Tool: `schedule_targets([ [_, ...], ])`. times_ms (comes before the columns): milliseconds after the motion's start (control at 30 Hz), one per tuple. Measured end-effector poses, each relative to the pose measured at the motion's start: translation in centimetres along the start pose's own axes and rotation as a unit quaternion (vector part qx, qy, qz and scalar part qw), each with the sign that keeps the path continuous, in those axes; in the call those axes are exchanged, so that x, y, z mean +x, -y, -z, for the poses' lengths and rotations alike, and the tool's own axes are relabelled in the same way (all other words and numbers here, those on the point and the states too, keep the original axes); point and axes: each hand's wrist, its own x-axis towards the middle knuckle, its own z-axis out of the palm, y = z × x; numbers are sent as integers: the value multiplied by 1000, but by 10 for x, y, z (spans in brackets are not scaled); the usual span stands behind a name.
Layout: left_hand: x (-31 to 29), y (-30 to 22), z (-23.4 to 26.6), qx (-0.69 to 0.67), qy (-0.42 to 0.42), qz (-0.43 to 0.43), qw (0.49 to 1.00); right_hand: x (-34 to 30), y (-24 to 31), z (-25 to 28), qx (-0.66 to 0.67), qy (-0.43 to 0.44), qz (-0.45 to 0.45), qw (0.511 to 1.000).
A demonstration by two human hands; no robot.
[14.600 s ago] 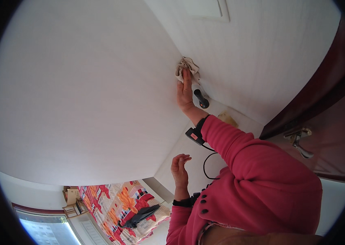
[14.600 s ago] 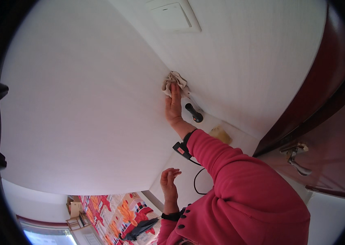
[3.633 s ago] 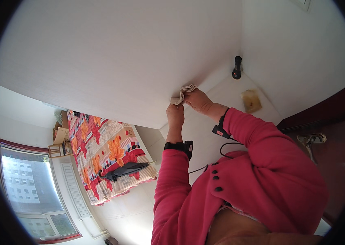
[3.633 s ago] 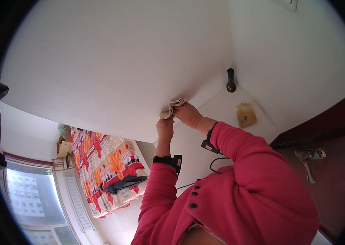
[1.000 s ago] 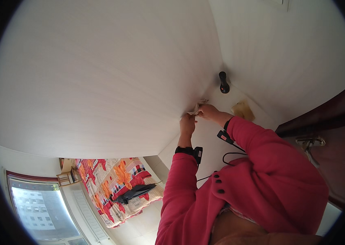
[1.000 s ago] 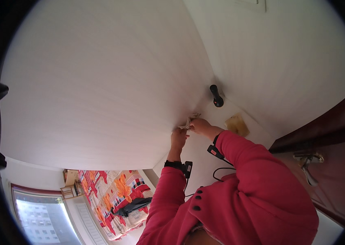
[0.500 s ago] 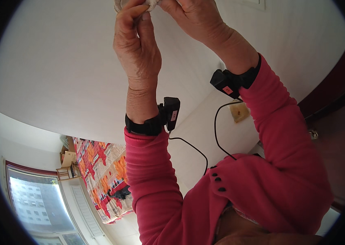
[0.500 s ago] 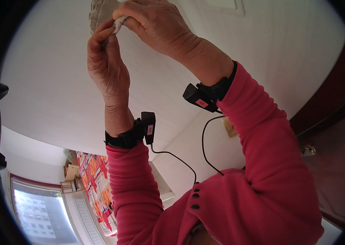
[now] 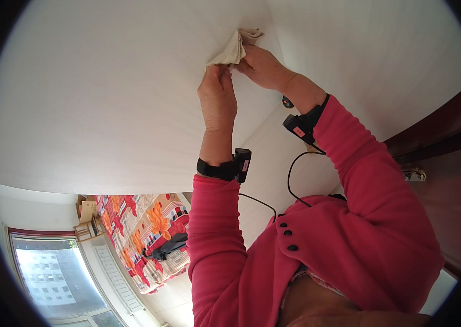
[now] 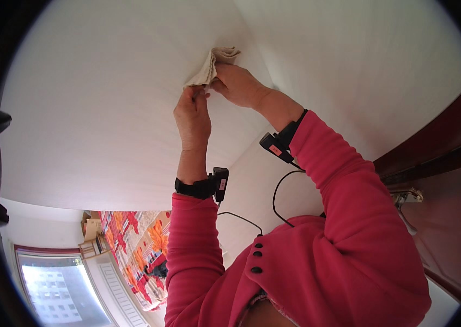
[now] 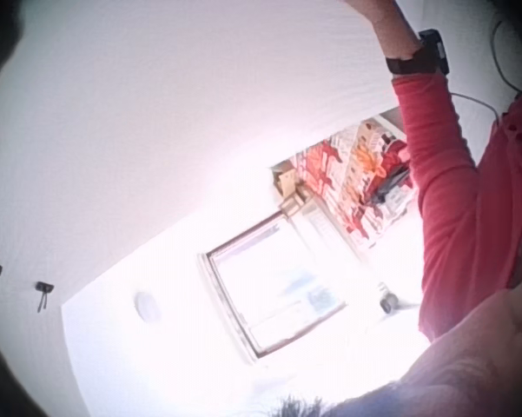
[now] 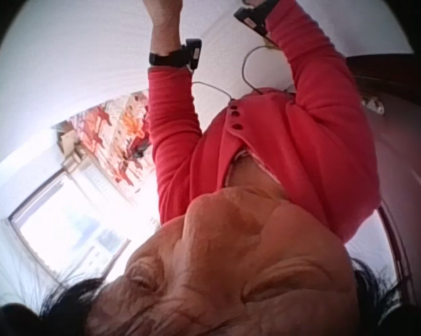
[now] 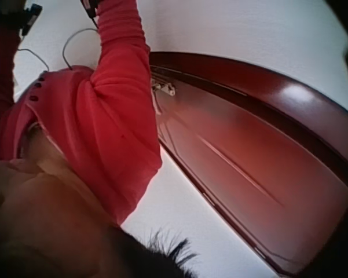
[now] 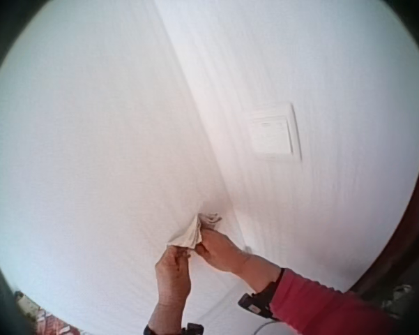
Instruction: The person wipes the white walls and ceiling with a cloth, moving around the room to reach different areas. They also wipe a light switch and a small wooden block on the wall.
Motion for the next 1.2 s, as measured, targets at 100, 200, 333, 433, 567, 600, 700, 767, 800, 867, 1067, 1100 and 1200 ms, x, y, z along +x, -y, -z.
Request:
schedule_targets([
  [100,-41,43,-24,29,35,32,998,-41,-34,-35,7,16,-30,999],
  [200,-80,86,-47,57,93,112,988,-87,-69,-73,5,18,-70,997],
  [333,-115,133,-76,76,132,150,977,-138,-115,-116,64,41,-164,984],
  [433,-131,158,-89,119,177,199,957,-161,-148,-146,53,68,-226,970],
  [567,-140,183,-98,168,237,198,936,-179,-175,-166,41,105,-205,972],
  [600,-142,187,-100,173,236,184,938,-182,-178,-168,28,95,-199,975],
  [700,-146,197,-106,163,239,176,941,-185,-180,-170,-7,114,-226,967],
  [767,-146,202,-108,161,250,164,941,-184,-177,-171,-35,141,-272,951],
  [800,-145,203,-107,167,258,151,939,-184,-174,-171,-51,155,-301,940],
  [867,-145,201,-101,135,253,182,940,-185,-167,-172,-48,170,-312,933],
  [1067,-151,158,-66,8,187,301,935,-200,-132,-159,138,170,-315,923],
  [1100,-151,147,-65,9,191,301,934,-204,-124,-153,166,169,-331,913],
  [1200,-147,117,-68,34,210,279,936,-211,-103,-131,159,198,-321,913],
])
